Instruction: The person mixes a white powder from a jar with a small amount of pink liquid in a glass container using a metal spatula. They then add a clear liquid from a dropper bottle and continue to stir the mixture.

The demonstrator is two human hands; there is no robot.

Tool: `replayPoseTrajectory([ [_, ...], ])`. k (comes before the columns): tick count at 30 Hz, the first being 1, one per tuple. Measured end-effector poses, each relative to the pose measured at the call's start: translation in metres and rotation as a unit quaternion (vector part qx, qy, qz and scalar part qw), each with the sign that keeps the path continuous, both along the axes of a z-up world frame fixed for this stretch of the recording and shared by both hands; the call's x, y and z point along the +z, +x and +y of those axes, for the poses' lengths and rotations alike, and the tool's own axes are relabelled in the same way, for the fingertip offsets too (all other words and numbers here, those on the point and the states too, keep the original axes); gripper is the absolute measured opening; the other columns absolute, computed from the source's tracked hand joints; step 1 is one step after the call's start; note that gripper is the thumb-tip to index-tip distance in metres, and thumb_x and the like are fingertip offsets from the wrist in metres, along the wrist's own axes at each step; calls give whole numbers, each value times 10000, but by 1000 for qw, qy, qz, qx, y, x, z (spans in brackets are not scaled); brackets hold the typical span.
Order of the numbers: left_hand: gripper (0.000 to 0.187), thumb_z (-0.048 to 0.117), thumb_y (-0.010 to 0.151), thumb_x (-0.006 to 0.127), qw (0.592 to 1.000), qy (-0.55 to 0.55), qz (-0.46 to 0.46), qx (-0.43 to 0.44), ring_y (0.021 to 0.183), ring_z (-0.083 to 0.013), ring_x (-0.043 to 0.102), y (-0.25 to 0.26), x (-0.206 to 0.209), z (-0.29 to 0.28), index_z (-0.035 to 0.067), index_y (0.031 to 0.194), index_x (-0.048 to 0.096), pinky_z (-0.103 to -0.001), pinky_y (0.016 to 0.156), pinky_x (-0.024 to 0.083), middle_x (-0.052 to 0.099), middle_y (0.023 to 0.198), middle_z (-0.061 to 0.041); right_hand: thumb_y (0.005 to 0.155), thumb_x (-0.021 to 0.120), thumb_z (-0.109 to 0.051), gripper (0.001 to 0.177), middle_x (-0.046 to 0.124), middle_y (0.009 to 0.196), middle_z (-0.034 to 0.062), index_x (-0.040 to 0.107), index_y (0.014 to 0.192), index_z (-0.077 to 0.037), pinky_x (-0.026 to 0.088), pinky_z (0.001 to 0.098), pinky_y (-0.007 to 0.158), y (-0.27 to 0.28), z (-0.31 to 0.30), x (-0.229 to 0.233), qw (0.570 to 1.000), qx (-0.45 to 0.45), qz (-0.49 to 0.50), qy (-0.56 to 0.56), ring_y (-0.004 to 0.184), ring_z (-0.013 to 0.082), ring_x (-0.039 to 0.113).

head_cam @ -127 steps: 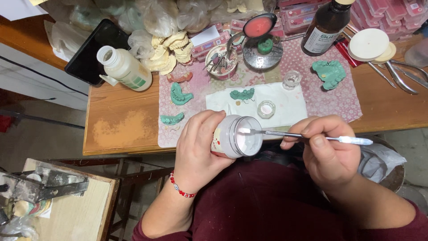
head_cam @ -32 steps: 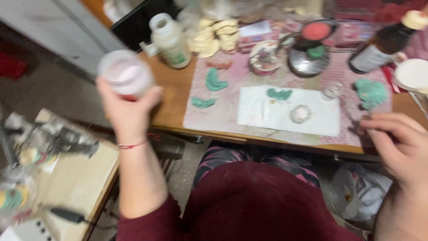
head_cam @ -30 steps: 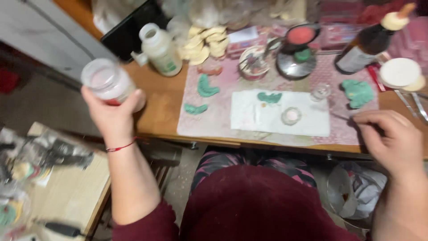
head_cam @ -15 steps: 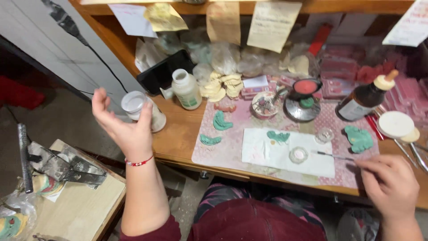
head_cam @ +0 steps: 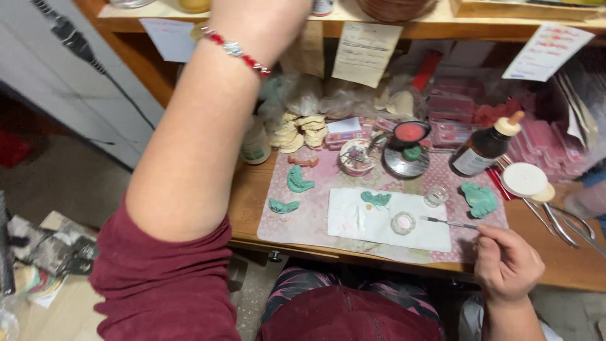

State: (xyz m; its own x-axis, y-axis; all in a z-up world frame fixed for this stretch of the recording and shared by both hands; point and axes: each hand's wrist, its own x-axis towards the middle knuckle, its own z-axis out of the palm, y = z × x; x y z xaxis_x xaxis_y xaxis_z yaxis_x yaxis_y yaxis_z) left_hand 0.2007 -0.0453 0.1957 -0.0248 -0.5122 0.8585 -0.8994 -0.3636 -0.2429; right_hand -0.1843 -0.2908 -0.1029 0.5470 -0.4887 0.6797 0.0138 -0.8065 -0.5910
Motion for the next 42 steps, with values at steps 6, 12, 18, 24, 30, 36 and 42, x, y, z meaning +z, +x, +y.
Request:
replayPoseTrajectory([
  [6,98,190,966,667,982,95,103,-127,689,-277,658,-62,-13,4,161,898,732,-441,599,474,724,811,-12,1065,613,-131,204,720,891,139,731,1036,32,516,349,756,6,-4,5,998,11,-22,-55,787,265,696],
  [12,121,180,1007,646,929,195,187,-254,718,-246,683,-131,-27,22,153,943,744,-426,633,487,752,852,9,1008,596,-184,216,761,907,134,728,1016,-14,582,304,756,0,35,29,994,97,-14,43,789,222,745],
  [18,99,196,1081,608,869,271,241,-337,846,-217,571,-188,-117,38,144,1104,688,-397,749,384,695,1007,42,1072,321,-666,799,526,1487,223,447,1463,19,365,450,1194,52,85,104,752,589,245,166,1399,346,517],
  [24,279,231,1127,486,925,271,61,-261,686,-177,381,-192,-142,43,169,881,600,-323,601,325,396,775,30,1093,395,-543,492,565,1084,46,538,1141,-74,446,339,918,59,78,62,620,671,303,270,994,198,526],
  [30,236,179,1093,401,903,320,-57,-280,657,-153,382,-187,-159,34,194,927,568,-303,605,294,454,792,38,1040,488,-242,149,515,999,20,467,1043,-95,438,364,826,55,76,55,597,658,361,283,927,166,461],
  [36,423,440,1052,625,924,265,155,-228,601,-276,451,-187,-178,26,180,736,516,-414,571,360,430,669,-36,1050,549,-433,310,607,909,41,549,981,-131,476,350,749,50,100,82,826,439,335,115,799,248,599],
  [42,225,265,1132,481,908,295,-16,-296,644,-167,367,-178,-151,21,220,934,577,-325,580,291,413,783,34,1061,518,-392,278,606,961,56,507,1058,-114,477,382,725,42,76,73,767,548,299,147,798,260,578],
])
